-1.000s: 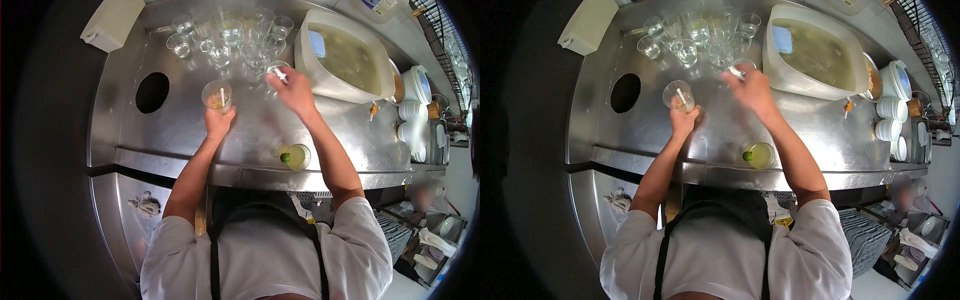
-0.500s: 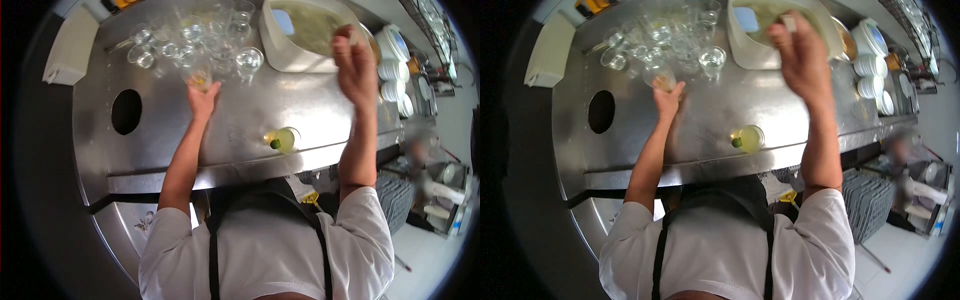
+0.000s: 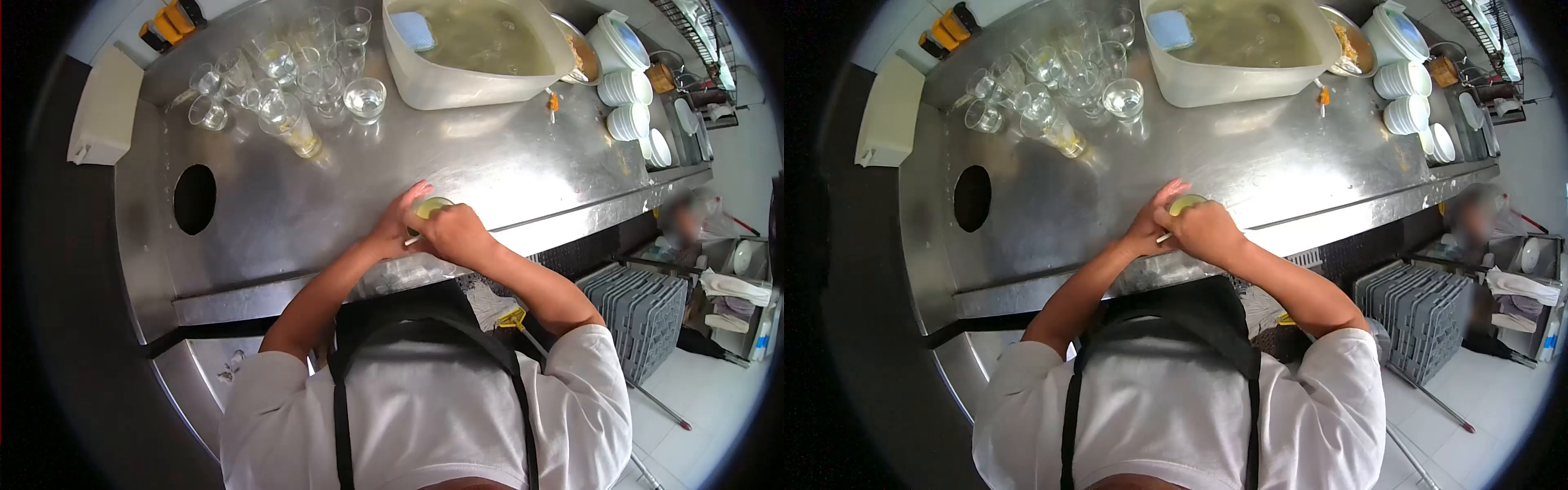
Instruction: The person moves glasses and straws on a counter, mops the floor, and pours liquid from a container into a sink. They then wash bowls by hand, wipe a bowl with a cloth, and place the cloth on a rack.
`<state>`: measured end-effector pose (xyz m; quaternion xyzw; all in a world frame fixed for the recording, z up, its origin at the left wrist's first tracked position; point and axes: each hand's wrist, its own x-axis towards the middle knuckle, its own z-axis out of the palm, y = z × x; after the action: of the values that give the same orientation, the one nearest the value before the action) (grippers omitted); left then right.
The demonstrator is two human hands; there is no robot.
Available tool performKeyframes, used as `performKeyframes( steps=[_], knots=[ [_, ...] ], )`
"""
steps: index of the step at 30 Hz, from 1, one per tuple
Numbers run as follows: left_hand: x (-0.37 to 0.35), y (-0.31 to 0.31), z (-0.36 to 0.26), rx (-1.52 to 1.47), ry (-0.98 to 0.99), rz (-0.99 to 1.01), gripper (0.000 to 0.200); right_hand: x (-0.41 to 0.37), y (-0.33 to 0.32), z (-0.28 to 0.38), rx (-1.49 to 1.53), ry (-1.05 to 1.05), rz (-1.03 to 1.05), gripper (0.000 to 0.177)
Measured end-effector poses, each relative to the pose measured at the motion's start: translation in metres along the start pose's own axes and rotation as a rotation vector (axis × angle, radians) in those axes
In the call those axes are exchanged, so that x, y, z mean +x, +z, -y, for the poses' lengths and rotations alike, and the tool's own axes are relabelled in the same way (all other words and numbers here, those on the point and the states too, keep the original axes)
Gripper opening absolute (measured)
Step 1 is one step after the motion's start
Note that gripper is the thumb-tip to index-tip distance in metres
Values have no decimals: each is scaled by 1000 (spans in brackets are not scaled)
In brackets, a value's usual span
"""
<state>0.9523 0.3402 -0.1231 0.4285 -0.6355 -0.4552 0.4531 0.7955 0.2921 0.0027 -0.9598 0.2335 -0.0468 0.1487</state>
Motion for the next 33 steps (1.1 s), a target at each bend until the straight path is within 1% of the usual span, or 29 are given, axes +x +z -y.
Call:
performKeyframes(
  steps=[1,2,5,6,8,9,10,12,13,14,15,16,18,21,24,27,28,29,31,32,33],
  knots=[
    [6,3,-2,-185,-55,23,111,3,12,-8,-54,-59,-36,33],
    [7,5,-6,-215,-52,-12,97,7,22,-14,-108,-122,-75,28],
    [13,18,7,54,-264,-112,84,1,4,-23,-68,-233,-91,36],
    [15,30,16,73,-408,-249,72,-5,-9,-27,-42,-188,-128,29],
    [19,30,-33,179,-279,-352,68,-22,-48,-52,81,25,-259,24],
    [14,30,-25,218,-180,-419,70,-27,-66,-67,146,122,-332,22],
    [9,29,-16,257,-85,-497,71,-33,-83,-90,166,233,-526,21],
    [2,27,-22,203,-107,-576,78,-49,-122,-143,278,404,-890,24],
    [-2,24,-20,205,-117,-612,79,-55,-139,-177,310,297,-1112,22],
    [-7,22,-18,207,-132,-650,79,-60,-151,-213,459,338,-1268,18],
    [-11,22,-17,208,-150,-690,79,-62,-173,-233,790,396,-1332,18],
    [-13,23,-18,237,-166,-717,79,-60,-187,-256,927,416,-1434,21],
    [-15,24,-24,299,-199,-775,78,-52,-201,-316,1034,411,-1655,23],
    [-14,29,-31,195,-276,-837,76,-40,-214,-388,972,399,-1711,18],
    [-12,32,-29,317,-245,-848,76,-24,-216,-453,905,555,-1813,22],
    [-14,31,-29,242,-313,-840,77,-15,-210,-486,633,773,-1661,31],
    [-13,31,-28,254,-294,-842,77,-14,-209,-493,412,920,-1497,44],
    [-12,31,-27,266,-276,-843,78,-12,-207,-500,309,926,-1339,46],
    [-13,30,-27,290,-280,-865,78,-7,-207,-487,118,923,-1014,50],
    [-11,30,-27,297,-297,-886,78,-9,-211,-480,109,894,-744,52],
    [-10,30,-27,302,-315,-902,78,-5,-202,-488,-36,864,-432,52]
  ],
)
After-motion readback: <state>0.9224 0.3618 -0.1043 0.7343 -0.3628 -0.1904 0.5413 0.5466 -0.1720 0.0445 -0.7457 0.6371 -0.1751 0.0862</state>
